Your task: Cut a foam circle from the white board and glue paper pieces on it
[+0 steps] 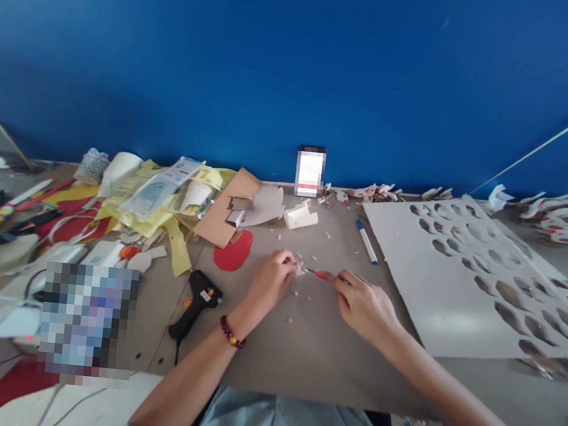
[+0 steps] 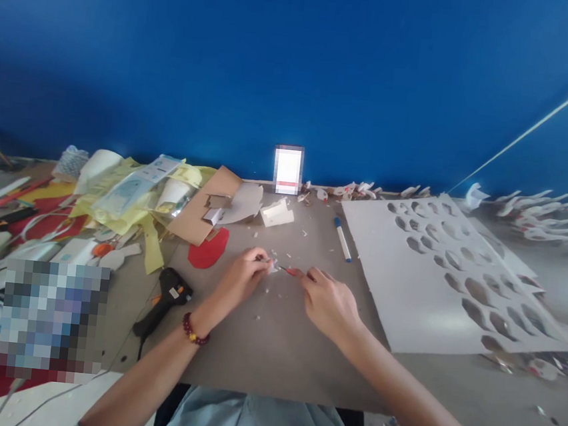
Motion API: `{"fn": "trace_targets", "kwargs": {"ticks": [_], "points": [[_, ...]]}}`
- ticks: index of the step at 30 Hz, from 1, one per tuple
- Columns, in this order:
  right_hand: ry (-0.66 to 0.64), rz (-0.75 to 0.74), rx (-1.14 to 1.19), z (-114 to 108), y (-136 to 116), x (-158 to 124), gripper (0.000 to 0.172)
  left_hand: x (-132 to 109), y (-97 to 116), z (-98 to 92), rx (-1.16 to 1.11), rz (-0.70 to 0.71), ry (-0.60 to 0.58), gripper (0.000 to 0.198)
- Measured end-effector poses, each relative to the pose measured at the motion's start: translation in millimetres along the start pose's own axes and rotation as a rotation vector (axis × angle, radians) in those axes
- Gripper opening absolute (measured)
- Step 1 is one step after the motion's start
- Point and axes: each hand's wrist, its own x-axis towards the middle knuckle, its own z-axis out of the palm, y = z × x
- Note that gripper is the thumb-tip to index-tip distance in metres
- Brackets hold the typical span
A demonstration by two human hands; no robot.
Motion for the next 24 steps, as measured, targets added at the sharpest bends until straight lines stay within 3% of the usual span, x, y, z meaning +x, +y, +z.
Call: {"fn": "trace_targets", "kwargs": {"ticks": [24], "points": [[-0.045, -0.018, 0.041, 5.3, -4.3, 6.2, 0.049, -0.2, -3.1, 0.6, -0.076, 0.045, 0.021, 0.021]]}}
